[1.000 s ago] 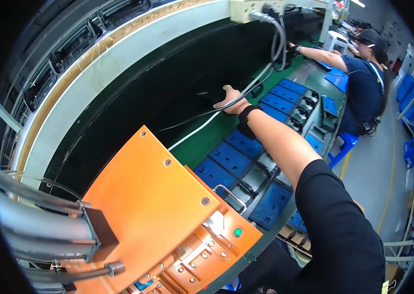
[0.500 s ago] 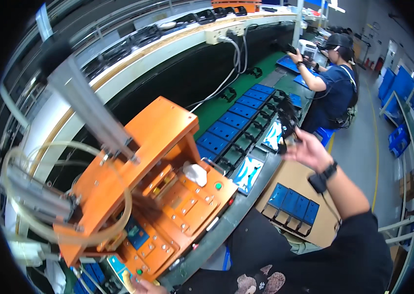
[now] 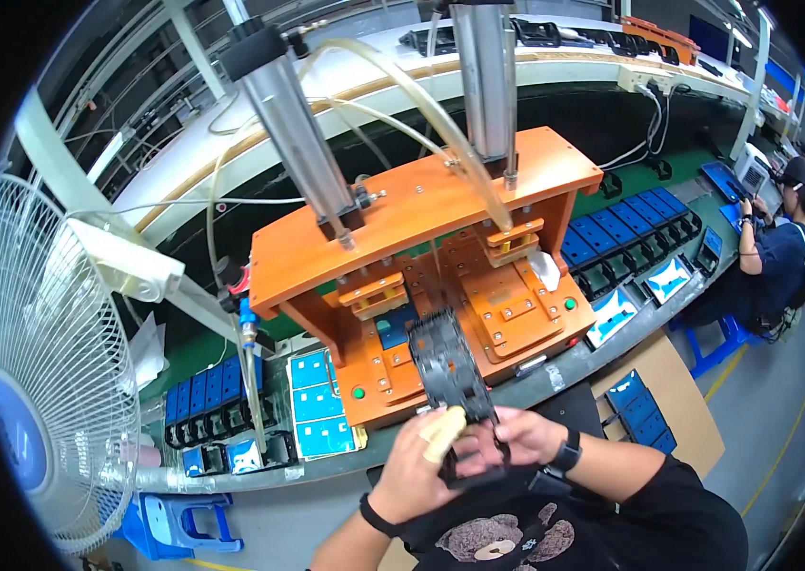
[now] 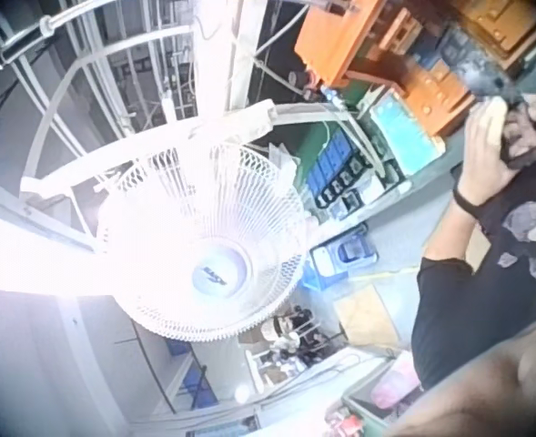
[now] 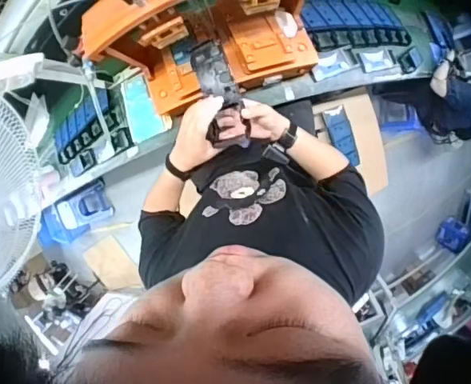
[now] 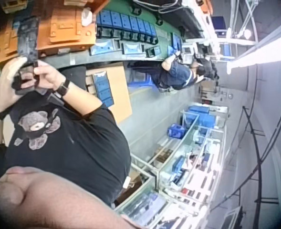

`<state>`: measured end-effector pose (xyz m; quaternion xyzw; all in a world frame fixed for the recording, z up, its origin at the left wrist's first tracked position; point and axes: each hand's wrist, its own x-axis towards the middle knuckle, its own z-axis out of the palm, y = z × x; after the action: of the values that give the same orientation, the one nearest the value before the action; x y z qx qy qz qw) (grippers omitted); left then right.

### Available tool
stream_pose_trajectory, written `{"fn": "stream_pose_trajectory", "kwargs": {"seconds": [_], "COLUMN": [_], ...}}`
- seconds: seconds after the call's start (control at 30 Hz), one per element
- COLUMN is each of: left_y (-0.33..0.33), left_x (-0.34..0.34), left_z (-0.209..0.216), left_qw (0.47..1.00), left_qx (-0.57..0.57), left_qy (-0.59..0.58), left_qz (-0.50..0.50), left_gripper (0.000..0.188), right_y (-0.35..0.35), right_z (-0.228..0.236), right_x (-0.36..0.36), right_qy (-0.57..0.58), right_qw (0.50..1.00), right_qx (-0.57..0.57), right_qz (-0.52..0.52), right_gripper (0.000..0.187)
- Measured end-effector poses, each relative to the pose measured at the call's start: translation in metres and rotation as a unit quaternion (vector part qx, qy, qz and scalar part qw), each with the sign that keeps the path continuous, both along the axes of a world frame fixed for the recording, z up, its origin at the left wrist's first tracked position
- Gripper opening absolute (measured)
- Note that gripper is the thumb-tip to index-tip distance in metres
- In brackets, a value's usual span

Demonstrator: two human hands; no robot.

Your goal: Operate a pneumatic press machine to assemble plastic and electronic components on a factory assembly line.

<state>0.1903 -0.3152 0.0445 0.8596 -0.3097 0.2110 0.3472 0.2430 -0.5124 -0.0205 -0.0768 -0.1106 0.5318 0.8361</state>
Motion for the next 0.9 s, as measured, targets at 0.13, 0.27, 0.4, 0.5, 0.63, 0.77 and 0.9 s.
{"fn": "stream_pose_trajectory", "kwargs": {"seconds": [0.13, 0.27, 0.4, 0.5, 0.63, 0.77, 0.9], "left_y": [0.026, 0.052, 0.068, 0.071, 0.068, 0.065, 0.071], "left_x": [0.029, 0.072, 0.099, 0.104, 0.106, 0.109, 0.099], "left_z": [0.008, 0.018, 0.026, 0.029, 0.031, 0.032, 0.03], "left_qw": [1.0, 0.995, 0.986, 0.979, 0.976, 0.972, 0.966], "left_qx": [0.001, 0.051, 0.111, 0.163, 0.191, 0.198, 0.204], "left_qy": [0.018, 0.058, 0.103, 0.108, 0.103, 0.124, 0.158], "left_qz": [0.022, 0.056, 0.075, 0.062, 0.025, 0.027, 0.029], "left_gripper": [0.079, 0.078, 0.073, 0.068, 0.066, 0.065, 0.072], "right_y": [0.025, 0.02, -0.013, -0.045, -0.079, -0.093, -0.082], "right_z": [0.01, 0.007, -0.021, -0.045, -0.07, -0.077, -0.076], "right_x": [0.03, 0.032, 0.007, -0.016, -0.04, -0.044, -0.037], "right_qy": [-0.058, -0.1, -0.149, -0.152, -0.139, -0.15, -0.201], "right_qw": [0.998, 0.982, 0.951, 0.926, 0.872, 0.849, 0.841], "right_qx": [-0.024, -0.143, -0.254, -0.326, -0.448, -0.489, -0.491], "right_qz": [-0.031, -0.07, -0.093, -0.115, -0.14, -0.134, -0.109], "right_gripper": [0.054, 0.05, 0.043, 0.04, 0.036, 0.035, 0.034]}}
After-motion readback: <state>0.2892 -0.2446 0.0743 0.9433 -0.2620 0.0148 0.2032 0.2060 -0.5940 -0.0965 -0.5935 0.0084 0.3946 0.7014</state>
